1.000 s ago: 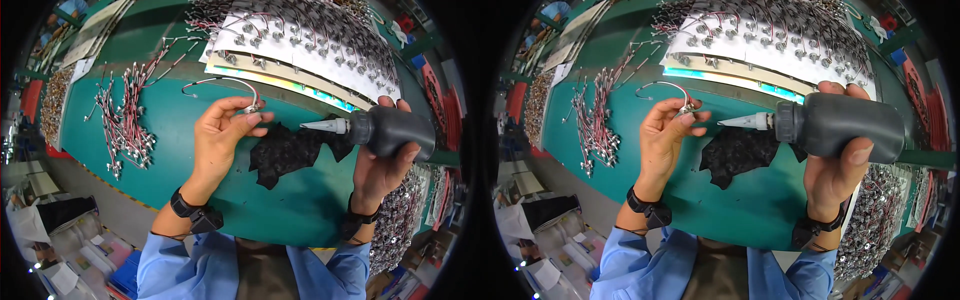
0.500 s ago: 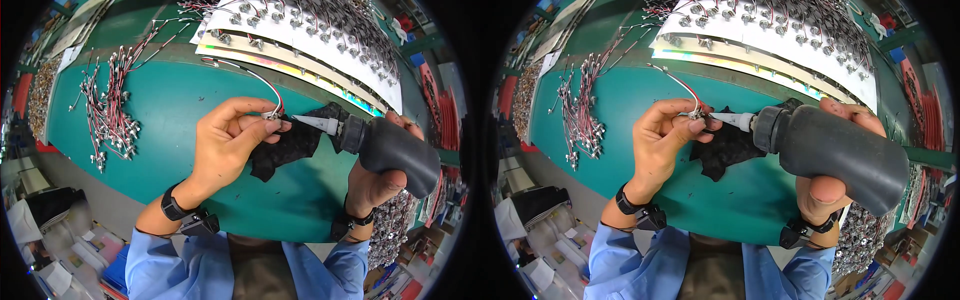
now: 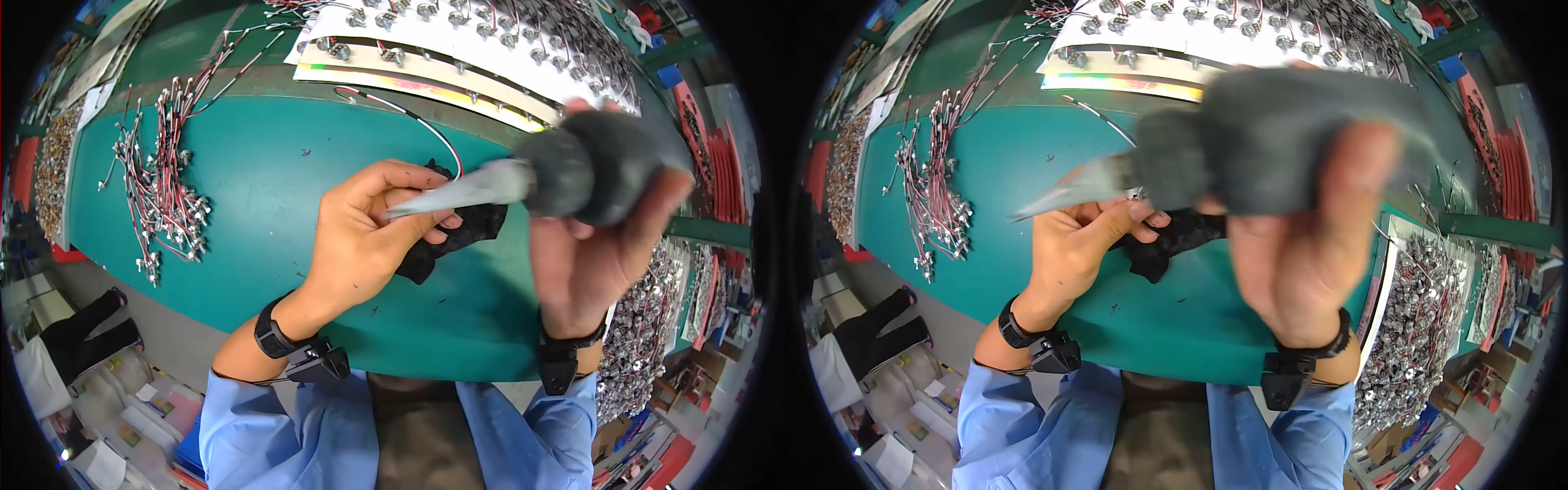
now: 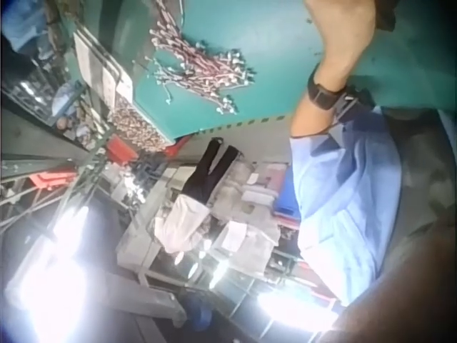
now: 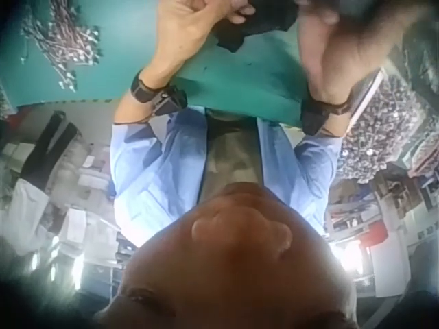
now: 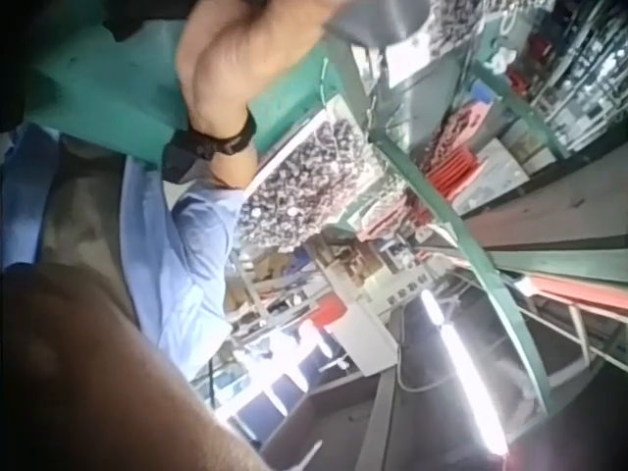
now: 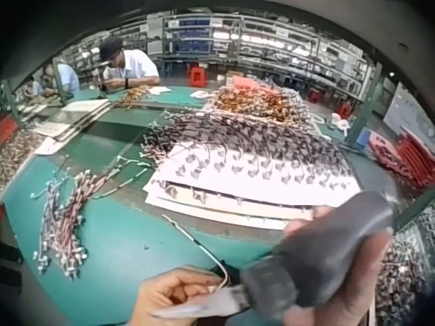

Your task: The person picks up a wire assembly from a pile, applies glue to the connector using a squeeze bottle, and places the finished piece onto a tray, repeating this process while occasionally using a cloth to wipe the bottle tip.

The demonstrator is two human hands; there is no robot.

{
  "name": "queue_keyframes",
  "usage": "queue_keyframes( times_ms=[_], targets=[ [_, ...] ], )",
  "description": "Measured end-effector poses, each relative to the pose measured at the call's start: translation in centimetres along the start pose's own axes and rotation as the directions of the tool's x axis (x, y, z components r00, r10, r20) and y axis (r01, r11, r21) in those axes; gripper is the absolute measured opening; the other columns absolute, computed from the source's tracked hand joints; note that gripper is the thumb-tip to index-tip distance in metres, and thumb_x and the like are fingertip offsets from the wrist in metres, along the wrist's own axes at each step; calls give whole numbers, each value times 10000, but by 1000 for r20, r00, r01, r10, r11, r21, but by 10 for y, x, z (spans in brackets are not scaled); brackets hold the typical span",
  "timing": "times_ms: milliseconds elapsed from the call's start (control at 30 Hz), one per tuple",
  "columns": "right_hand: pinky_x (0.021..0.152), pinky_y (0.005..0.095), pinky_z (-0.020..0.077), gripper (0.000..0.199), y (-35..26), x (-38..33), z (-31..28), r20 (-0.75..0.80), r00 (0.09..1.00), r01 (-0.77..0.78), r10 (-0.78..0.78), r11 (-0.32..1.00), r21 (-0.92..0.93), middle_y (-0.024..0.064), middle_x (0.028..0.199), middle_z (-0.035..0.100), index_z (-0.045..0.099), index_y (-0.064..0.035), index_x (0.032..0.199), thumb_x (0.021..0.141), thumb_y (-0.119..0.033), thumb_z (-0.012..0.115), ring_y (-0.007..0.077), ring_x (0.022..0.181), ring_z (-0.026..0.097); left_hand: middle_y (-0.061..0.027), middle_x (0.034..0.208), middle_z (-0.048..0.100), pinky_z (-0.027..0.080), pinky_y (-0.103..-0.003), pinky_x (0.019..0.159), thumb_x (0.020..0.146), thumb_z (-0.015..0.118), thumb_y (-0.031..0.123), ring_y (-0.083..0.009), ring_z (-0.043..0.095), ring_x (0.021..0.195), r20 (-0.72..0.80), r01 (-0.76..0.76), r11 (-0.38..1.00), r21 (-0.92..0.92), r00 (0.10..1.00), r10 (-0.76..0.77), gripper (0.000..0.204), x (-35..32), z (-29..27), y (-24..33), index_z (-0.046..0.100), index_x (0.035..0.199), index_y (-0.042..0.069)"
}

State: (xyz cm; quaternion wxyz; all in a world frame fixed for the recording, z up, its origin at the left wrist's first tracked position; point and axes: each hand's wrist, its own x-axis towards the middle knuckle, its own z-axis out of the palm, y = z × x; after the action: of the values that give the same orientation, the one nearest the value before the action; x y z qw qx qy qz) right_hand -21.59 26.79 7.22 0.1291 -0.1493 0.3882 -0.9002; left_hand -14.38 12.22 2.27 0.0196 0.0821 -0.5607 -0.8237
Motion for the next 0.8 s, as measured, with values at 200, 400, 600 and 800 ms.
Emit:
queue_keyframes(
  times_ms=[200,400,600,800],
  targets=[
    [591,202,404,530,25,13,20,-49,944,-331,327,938,-102,81,959,554,480,-15,1059,818,-486,452,41,500,394,-124,843,594,496,-235,601,786,516,-37,-158,602,721,70,84,996,33,994,-86,177,2,-3,-1,504,957,-81],
    [588,203,404,467,30,16,18,-33,937,-349,348,931,-110,36,876,580,517,-26,1000,830,-457,456,35,483,377,-115,840,580,496,-236,576,785,513,-44,-157,590,725,65,6,999,-49,998,-3,168,0,1,-7,508,948,-84],
    [586,192,408,512,10,11,17,-283,959,-33,15,998,-56,112,1026,531,445,-28,1097,808,-447,502,31,455,379,-110,824,567,504,-239,583,776,522,-60,-165,592,724,-16,-106,993,-50,994,105,182,1,-8,1,490,955,-72],
    [660,301,469,663,-8,-1,-18,-100,976,154,-193,940,-305,156,1030,521,374,-21,1151,734,-498,569,178,860,538,-121,839,554,517,-258,601,759,536,-83,-180,595,730,-172,-302,953,-35,941,292,189,3,-14,10,477,938,-62]
  ],
)
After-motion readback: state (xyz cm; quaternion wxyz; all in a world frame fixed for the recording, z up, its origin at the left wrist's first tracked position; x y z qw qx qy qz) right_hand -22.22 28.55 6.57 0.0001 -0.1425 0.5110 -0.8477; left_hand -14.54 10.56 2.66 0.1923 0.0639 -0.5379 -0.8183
